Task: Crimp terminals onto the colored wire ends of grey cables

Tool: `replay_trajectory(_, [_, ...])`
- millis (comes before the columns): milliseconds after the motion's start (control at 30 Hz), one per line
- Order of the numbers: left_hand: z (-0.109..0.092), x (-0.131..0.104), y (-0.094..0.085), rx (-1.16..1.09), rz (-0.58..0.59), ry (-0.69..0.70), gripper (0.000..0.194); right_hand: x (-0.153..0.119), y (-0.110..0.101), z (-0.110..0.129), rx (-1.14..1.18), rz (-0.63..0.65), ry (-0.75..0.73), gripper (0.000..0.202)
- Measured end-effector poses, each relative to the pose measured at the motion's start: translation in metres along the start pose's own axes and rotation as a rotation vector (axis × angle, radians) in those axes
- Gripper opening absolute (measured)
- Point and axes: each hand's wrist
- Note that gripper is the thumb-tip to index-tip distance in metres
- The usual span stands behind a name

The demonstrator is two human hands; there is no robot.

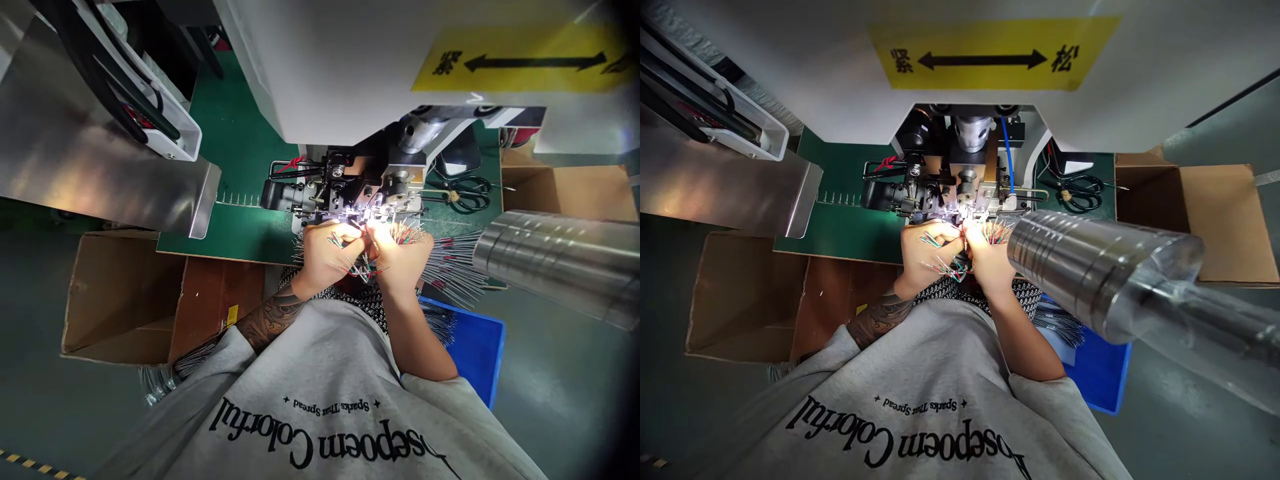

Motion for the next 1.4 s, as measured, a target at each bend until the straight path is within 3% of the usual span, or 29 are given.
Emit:
replay_trajectory(100, [-0.002,0.002,0.001,0.002,0.022,-0.004,0.031,0.002,0.0,0.001,0.0,0.017,-0.005,0.049])
replay_trajectory(300, [-0.001,0.0,0.002,-0.01,0.001,-0.013,0.023,0.003,0.001,0.003,0.029,0.047,0.021,0.051])
replay_trajectory(500, [-0.002,0.002,-0.002,0.003,0.041,-0.032,0.026,0.001,0.004,-0.001,0.026,-0.016,0.004,0.043])
replay_trajectory(667, [-0.006,0.006,-0.008,-0.027,0.109,0.072,0.034,-0.008,0.005,-0.002,0.117,-0.038,-0.025,0.044])
replay_trajectory(800, [-0.004,0.003,-0.008,-0.059,0.113,0.082,0.024,-0.017,0.006,-0.004,0.209,-0.035,-0.054,0.05])
replay_trajectory(967, [0.002,-0.002,-0.003,-0.043,0.089,-0.023,0.027,-0.024,0.004,-0.016,0.318,-0.105,-0.183,0.021])
replay_trajectory(1100, [0.003,0.001,0.0,-0.077,0.068,-0.071,0.03,-0.023,-0.002,-0.014,0.233,-0.025,-0.258,0.013])
replay_trajectory(1300, [-0.006,0.007,-0.001,-0.034,0.081,-0.089,0.053,-0.012,-0.008,0.003,0.054,0.012,-0.202,0.006])
replay_trajectory(1400, [-0.008,0.007,0.0,-0.011,0.07,-0.06,0.054,-0.009,-0.008,0.005,0.02,0.045,-0.173,0.007])
Point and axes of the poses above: each hand's wrist, its own x-axis towards the middle knuckle, its own y-axis out of the palm, z = x × y, and after that the axes turned 15 degrees about y, right-handed
